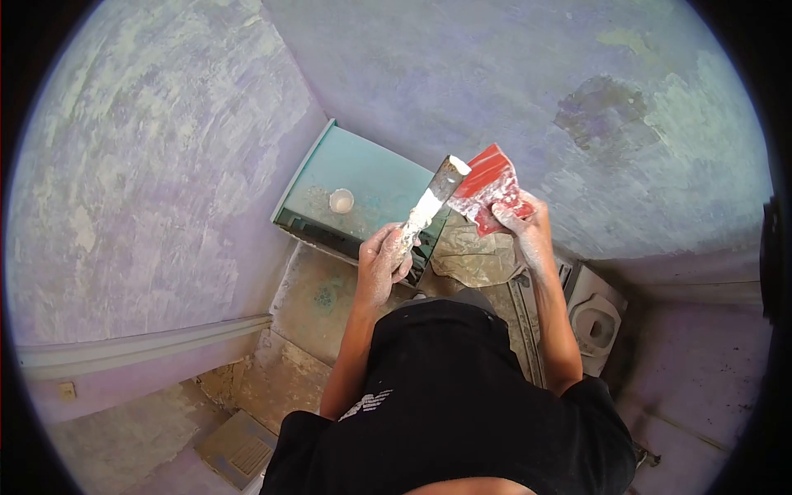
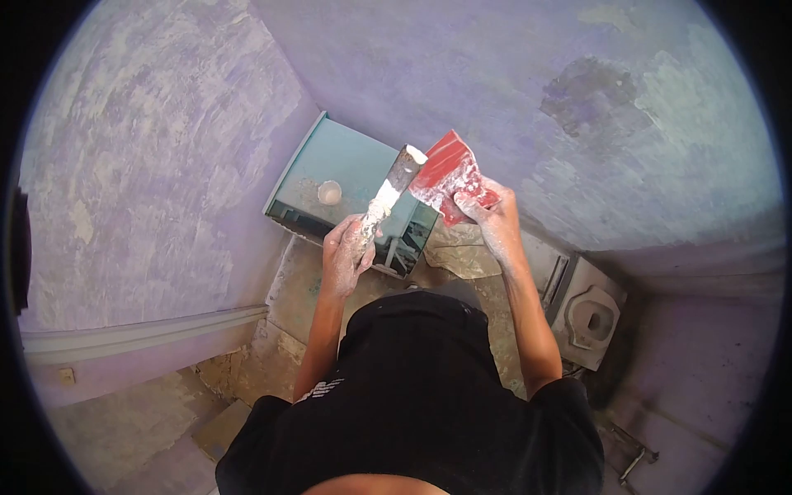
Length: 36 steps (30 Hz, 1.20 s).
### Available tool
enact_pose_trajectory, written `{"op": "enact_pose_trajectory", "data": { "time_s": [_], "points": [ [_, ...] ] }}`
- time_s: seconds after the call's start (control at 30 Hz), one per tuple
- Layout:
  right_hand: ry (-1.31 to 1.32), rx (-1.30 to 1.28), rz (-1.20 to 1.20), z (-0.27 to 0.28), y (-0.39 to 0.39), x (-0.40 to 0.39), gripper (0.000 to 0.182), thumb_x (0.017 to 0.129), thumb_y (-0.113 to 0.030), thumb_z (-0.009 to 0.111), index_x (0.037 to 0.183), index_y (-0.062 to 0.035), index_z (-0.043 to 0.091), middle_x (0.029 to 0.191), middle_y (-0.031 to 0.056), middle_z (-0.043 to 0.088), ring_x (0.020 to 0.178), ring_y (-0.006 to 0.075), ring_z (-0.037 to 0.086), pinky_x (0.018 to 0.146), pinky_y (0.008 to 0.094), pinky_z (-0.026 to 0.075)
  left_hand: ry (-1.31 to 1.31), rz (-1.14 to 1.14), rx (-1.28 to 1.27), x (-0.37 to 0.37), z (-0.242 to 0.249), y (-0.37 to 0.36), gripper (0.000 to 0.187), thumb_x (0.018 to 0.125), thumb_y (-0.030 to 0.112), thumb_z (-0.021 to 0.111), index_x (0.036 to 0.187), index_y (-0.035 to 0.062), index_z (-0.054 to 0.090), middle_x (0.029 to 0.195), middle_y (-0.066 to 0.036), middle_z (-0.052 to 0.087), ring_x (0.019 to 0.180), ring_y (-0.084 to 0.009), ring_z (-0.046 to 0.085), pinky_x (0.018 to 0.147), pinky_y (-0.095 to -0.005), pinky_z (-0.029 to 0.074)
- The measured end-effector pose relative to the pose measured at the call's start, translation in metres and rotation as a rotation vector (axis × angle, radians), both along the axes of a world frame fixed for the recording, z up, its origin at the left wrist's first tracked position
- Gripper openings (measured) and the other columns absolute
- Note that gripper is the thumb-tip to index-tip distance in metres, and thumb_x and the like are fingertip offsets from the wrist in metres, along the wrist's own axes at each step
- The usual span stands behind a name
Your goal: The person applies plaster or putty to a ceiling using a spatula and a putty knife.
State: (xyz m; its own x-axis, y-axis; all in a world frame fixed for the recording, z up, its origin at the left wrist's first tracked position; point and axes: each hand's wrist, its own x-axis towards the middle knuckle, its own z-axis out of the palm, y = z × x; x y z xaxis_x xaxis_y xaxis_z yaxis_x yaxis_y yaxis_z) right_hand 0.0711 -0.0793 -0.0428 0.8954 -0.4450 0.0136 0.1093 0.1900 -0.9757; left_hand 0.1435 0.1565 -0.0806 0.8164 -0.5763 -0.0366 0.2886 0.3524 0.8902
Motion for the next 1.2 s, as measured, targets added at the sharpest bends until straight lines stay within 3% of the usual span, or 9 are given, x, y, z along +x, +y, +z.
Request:
{"op": "enact_pose_trajectory", "data": {
  "time_s": [0.17, 0.3, 0.37, 0.4, 0.5, 0.53, 0.7, 0.8, 1.2],
  "points": [
    [0.081, -0.384, 0.067, 0.002, 0.017, -0.008, 0.023, 0.088, -0.003, 0.059, 0.109, 0.0001, 0.068, 0.09, 0.0103, 0.071, 0.075, 0.0152, 0.065, 0.068, 0.0301, 0.054, 0.041, -0.013, -0.051, 0.002, -0.001, -0.002, 0.034, 0.101, 0.026, 0.046, 0.114, -0.0048, 0.055, 0.089, -0.007, 0.06, 0.049, -0.0042, 0.043, 0.038, -0.0181, 0.027],
    [0.237, -0.829, 0.166, -0.013, 0.023, -0.004, 0.038, 0.077, 0.006, 0.057, 0.111, -0.0071, 0.07, 0.099, 0.0179, 0.07, 0.067, 0.0204, 0.065, 0.067, 0.0353, 0.055, 0.015, 0.009, -0.042, 0.01, 0.007, 0.005, 0.033, 0.101, 0.025, 0.045, 0.113, -0.0037, 0.056, 0.089, -0.007, 0.061, 0.049, -0.0046, 0.043, 0.037, -0.0181, 0.028],
    [0.096, -1.049, -0.051, -0.018, 0.011, -0.007, 0.047, 0.072, 0.013, 0.054, 0.113, -0.0058, 0.068, 0.108, 0.0208, 0.067, 0.083, 0.0241, 0.069, 0.079, 0.038, 0.056, 0.058, 0.019, -0.086, 0.01, 0.005, 0.013, 0.032, 0.101, 0.025, 0.045, 0.113, -0.0032, 0.056, 0.088, -0.007, 0.061, 0.049, -0.0048, 0.043, 0.037, -0.0181, 0.028],
    [-0.038, -1.273, -0.126, -0.015, 0.004, -0.006, 0.056, 0.067, 0.017, 0.054, 0.115, -0.0077, 0.068, 0.116, 0.0159, 0.065, 0.106, 0.0281, 0.064, 0.097, 0.0454, 0.049, 0.07, 0.034, -0.082, 0.011, 0.005, 0.018, 0.032, 0.101, 0.025, 0.045, 0.113, -0.0029, 0.056, 0.087, -0.007, 0.061, 0.048, -0.0048, 0.044, 0.036, -0.0181, 0.027],
    [-0.18, -1.488, -0.115, 0.012, -0.008, -0.003, 0.061, 0.065, 0.012, 0.056, 0.119, -0.0147, 0.066, 0.123, 0.0084, 0.063, 0.119, 0.0312, 0.056, 0.107, 0.0505, 0.038, 0.078, 0.045, -0.058, 0.015, 0.008, 0.026, 0.032, 0.101, 0.025, 0.045, 0.112, -0.0027, 0.056, 0.086, -0.007, 0.061, 0.047, -0.005, 0.043, 0.035, -0.0182, 0.026],
    [-0.18, -1.477, -0.095, 0.016, -0.01, -0.004, 0.063, 0.063, 0.011, 0.056, 0.12, -0.0137, 0.065, 0.124, 0.0052, 0.062, 0.126, 0.0279, 0.05, 0.112, 0.0539, 0.03, 0.059, 0.022, -0.046, 0.015, 0.009, 0.028, 0.033, 0.101, 0.025, 0.045, 0.112, -0.0031, 0.057, 0.086, -0.007, 0.061, 0.047, -0.005, 0.043, 0.036, -0.0183, 0.026],
    [-0.207, -1.542, -0.136, 0.034, -0.017, 0.001, 0.054, 0.068, 0.012, 0.055, 0.116, -0.0096, 0.068, 0.119, 0.0086, 0.065, 0.122, 0.0287, 0.054, 0.111, 0.0553, 0.028, 0.038, -0.029, -0.02, 0.013, 0.017, 0.031, 0.034, 0.101, 0.026, 0.046, 0.113, -0.0044, 0.057, 0.085, -0.007, 0.061, 0.047, -0.0049, 0.043, 0.036, -0.0183, 0.026],
    [-0.202, -1.611, -0.17, 0.043, -0.022, 0.002, 0.064, 0.064, 0.012, 0.058, 0.121, -0.0155, 0.065, 0.121, 0.003, 0.064, 0.122, 0.0259, 0.054, 0.111, 0.0605, 0.024, 0.023, -0.055, 0.039, 0.008, 0.018, 0.033, 0.034, 0.101, 0.025, 0.046, 0.114, -0.005, 0.056, 0.085, -0.007, 0.061, 0.047, -0.0048, 0.043, 0.037, -0.0184, 0.026],
    [-0.11, -1.366, -0.3, 0.023, -0.033, -0.014, 0.057, 0.068, 0.016, 0.055, 0.117, -0.0109, 0.067, 0.119, 0.0084, 0.065, 0.118, 0.0299, 0.057, 0.109, 0.0549, 0.031, 0.061, -0.101, -0.042, 0.017, 0.002, -0.021, 0.033, 0.102, 0.024, 0.042, 0.121, -0.0017, 0.049, 0.094, -0.012, 0.059, 0.052, -0.0086, 0.046, 0.041, -0.0205, 0.032]
  ]
}}
